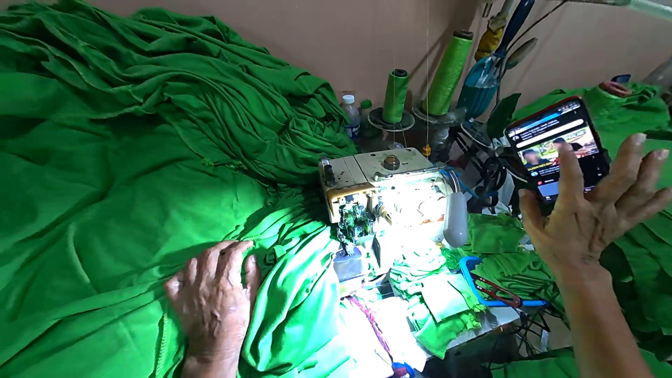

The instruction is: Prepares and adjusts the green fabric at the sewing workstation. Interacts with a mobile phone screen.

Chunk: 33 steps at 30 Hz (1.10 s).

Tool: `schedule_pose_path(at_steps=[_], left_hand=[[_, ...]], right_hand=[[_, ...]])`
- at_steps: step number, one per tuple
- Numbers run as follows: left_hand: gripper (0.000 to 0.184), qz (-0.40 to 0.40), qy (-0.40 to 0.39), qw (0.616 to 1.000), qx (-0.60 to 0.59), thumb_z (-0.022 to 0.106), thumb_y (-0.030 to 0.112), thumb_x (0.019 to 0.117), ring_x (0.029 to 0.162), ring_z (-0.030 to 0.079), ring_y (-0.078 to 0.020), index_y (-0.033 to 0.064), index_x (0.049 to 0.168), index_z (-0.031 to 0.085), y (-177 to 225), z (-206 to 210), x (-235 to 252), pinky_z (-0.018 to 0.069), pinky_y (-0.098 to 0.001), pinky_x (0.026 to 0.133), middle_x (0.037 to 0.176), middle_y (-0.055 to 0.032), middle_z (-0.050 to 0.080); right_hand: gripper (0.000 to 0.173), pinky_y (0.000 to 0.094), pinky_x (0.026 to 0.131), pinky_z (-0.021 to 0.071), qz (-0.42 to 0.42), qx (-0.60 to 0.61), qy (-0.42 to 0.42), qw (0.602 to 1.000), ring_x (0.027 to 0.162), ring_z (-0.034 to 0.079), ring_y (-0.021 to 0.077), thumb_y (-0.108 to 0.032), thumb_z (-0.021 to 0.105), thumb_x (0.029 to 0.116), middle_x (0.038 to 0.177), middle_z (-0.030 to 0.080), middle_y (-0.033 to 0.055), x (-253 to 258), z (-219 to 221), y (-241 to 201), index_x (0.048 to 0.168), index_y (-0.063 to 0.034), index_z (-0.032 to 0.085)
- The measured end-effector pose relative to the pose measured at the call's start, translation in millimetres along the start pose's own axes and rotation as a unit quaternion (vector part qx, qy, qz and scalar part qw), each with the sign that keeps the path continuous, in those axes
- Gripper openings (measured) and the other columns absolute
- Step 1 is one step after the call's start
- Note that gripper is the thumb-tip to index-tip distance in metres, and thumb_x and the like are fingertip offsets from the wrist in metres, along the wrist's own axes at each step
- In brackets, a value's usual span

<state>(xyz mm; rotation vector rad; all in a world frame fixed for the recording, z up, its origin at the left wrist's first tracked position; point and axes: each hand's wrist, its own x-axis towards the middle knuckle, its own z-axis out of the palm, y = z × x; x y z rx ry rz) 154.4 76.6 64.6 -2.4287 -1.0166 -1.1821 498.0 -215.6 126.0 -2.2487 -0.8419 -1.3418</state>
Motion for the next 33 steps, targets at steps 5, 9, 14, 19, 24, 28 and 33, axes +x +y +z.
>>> schedule_pose_path(at_steps=[5,9,14,19,24,28,33], left_hand=[[0.033,-0.006,-0.014,1.000,0.006,0.049,0.022,0.1029,0.105,0.066,-0.0525,0.0021,0.112,0.074,9,-10,3,0.0448,-0.0679,0.087,0.114,-0.0269,0.070],[0.035,0.007,0.002,1.000,0.008,0.046,0.025,0.1032,0.103,0.065,-0.0495,0.0039,0.111,0.072,2,-3,0,0.0436,-0.0661,0.082,0.113,-0.0239,0.070],[0.034,0.009,0.010,1.000,0.008,0.046,0.025,0.1033,0.102,0.066,-0.0477,0.0048,0.111,0.073,0,-1,-2,0.0435,-0.0655,0.081,0.112,-0.0225,0.070],[0.033,0.012,0.014,1.000,0.003,0.047,0.025,0.1031,0.103,0.066,-0.0478,0.0045,0.110,0.073,0,0,-2,0.0434,-0.0655,0.082,0.112,-0.0226,0.070],[0.038,0.001,-0.001,1.000,0.002,0.046,0.027,0.1046,0.106,0.066,-0.0507,0.0033,0.112,0.074,6,-6,1,0.0447,-0.0670,0.088,0.115,-0.0255,0.071],[0.035,0.009,0.017,1.000,0.001,0.046,0.025,0.1030,0.102,0.066,-0.0476,0.0045,0.110,0.073,0,0,-2,0.0441,-0.0649,0.081,0.112,-0.0227,0.070],[0.035,0.009,0.013,1.000,0.001,0.046,0.026,0.1031,0.102,0.066,-0.0477,0.0052,0.111,0.073,-2,2,-2,0.0438,-0.0654,0.081,0.113,-0.0222,0.070]], right_hand=[[0.065,0.0835,0.107,0.0125,0.011,0.014,0.013,1.000,0.146,0.016,0.0647,-0.033,0.062,0.0928,0.161,0.024,0.0353,0,-2,-5,0.153,-0.0134,0.046],[0.065,0.0829,0.108,0.0119,0.012,0.016,0.027,0.999,0.146,0.016,0.0642,-0.032,0.062,0.0928,0.161,0.024,0.0354,2,-3,-7,0.152,-0.0132,0.045],[0.069,0.0827,0.109,0.0094,0.025,0.014,0.028,0.999,0.147,0.011,0.0641,-0.038,0.057,0.0969,0.162,0.020,0.0365,4,-8,0,0.157,-0.0096,0.039],[0.068,0.0833,0.108,0.0096,0.029,0.011,0.025,0.999,0.148,0.012,0.0636,-0.038,0.057,0.0964,0.163,0.021,0.0352,4,-11,4,0.155,-0.0095,0.041],[0.065,0.0830,0.108,0.0123,0.003,0.008,0.042,0.999,0.145,0.016,0.0655,-0.035,0.059,0.0948,0.160,0.025,0.0373,7,-9,-1,0.153,-0.0089,0.045],[0.065,0.0822,0.108,0.0120,0.006,0.012,0.034,0.999,0.146,0.016,0.0646,-0.034,0.061,0.0940,0.161,0.025,0.0361,9,-10,-4,0.152,-0.0091,0.045],[0.064,0.0830,0.107,0.0129,0.007,0.011,0.031,0.999,0.146,0.016,0.0651,-0.032,0.061,0.0945,0.160,0.025,0.0367,6,-9,1,0.152,-0.0081,0.045]])
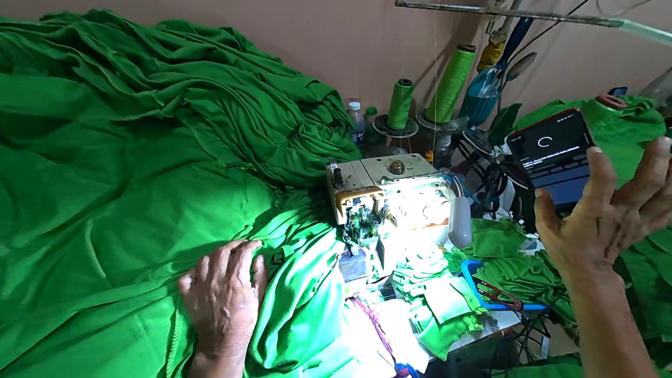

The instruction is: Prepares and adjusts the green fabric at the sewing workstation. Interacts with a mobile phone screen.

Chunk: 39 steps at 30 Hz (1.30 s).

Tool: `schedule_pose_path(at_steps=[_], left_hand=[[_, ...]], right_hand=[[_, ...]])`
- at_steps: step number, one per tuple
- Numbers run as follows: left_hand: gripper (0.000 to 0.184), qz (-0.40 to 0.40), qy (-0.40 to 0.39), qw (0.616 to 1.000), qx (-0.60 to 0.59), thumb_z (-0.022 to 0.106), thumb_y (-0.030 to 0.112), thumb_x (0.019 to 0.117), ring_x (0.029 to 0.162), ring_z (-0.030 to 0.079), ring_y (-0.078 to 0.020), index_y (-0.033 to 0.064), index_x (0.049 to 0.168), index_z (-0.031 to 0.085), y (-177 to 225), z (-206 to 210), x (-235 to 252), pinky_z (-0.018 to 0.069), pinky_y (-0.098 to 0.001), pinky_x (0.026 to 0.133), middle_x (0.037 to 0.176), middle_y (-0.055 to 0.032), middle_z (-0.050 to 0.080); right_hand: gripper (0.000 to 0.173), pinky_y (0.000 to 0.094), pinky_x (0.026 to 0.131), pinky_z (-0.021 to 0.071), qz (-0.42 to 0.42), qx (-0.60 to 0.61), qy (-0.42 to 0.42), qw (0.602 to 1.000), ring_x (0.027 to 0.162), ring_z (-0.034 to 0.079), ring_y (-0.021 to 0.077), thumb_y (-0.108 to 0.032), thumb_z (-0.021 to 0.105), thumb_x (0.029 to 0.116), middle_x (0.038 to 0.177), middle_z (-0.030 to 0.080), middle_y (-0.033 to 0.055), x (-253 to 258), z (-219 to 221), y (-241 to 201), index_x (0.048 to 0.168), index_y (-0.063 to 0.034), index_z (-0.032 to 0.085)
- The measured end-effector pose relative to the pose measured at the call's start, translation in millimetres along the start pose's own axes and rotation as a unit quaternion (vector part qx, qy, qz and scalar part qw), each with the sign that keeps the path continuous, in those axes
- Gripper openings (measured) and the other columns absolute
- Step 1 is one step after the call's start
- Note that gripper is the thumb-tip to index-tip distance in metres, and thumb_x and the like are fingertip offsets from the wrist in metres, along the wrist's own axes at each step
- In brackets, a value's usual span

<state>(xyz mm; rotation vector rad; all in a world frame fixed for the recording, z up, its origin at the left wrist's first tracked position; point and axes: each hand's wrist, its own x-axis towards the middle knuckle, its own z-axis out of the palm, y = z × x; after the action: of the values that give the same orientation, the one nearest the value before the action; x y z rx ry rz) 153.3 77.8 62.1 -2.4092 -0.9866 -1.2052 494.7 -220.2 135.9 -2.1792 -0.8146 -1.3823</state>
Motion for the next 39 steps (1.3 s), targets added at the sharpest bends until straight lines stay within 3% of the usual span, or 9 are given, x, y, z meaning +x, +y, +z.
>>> schedule_pose_path(at_steps=[13,18,26,31,39], left_hand=[[0.035,-0.019,-0.021,1.000,0.001,0.047,0.023,0.1037,0.106,0.066,-0.0517,0.0020,0.112,0.074,13,-11,6,0.0440,-0.0675,0.089,0.114,-0.0270,0.071],[0.034,-0.002,0.004,1.000,0.002,0.047,0.025,0.1022,0.102,0.067,-0.0476,0.0043,0.110,0.073,1,0,1,0.0445,-0.0646,0.081,0.111,-0.0228,0.071],[0.034,-0.001,0.009,1.000,0.002,0.047,0.025,0.1020,0.102,0.067,-0.0466,0.0039,0.108,0.073,1,0,1,0.0443,-0.0647,0.081,0.111,-0.0221,0.071],[0.033,-0.002,0.008,1.000,0.003,0.048,0.025,0.1020,0.101,0.068,-0.0461,0.0055,0.109,0.074,1,0,1,0.0461,-0.0634,0.081,0.111,-0.0213,0.071],[0.034,-0.007,0.003,1.000,0.005,0.049,0.027,0.1021,0.102,0.067,-0.0466,0.0049,0.107,0.074,1,0,1,0.0460,-0.0641,0.082,0.110,-0.0219,0.071]], right_hand=[[0.064,0.0828,0.108,0.0114,-0.002,0.005,-0.009,1.000,0.146,0.015,0.0656,-0.032,0.060,0.0940,0.161,0.023,0.0371,5,0,-1,0.151,-0.0068,0.045],[0.065,0.0836,0.107,0.0111,0.001,0.008,-0.007,1.000,0.146,0.014,0.0650,-0.033,0.060,0.0940,0.162,0.022,0.0360,9,2,-3,0.153,-0.0091,0.044],[0.067,0.0843,0.107,0.0090,0.007,0.006,-0.036,0.999,0.148,0.010,0.0636,-0.031,0.063,0.0932,0.163,0.020,0.0356,13,6,-6,0.154,-0.0103,0.044],[0.070,0.0830,0.108,0.0116,0.015,0.012,-0.010,1.000,0.146,0.015,0.0642,-0.038,0.059,0.0950,0.162,0.022,0.0352,5,5,-6,0.157,-0.0114,0.040],[0.067,0.0829,0.109,0.0100,0.028,0.023,-0.007,0.999,0.148,0.014,0.0626,-0.036,0.059,0.0942,0.162,0.023,0.0340,6,6,-5,0.154,-0.0108,0.043]])
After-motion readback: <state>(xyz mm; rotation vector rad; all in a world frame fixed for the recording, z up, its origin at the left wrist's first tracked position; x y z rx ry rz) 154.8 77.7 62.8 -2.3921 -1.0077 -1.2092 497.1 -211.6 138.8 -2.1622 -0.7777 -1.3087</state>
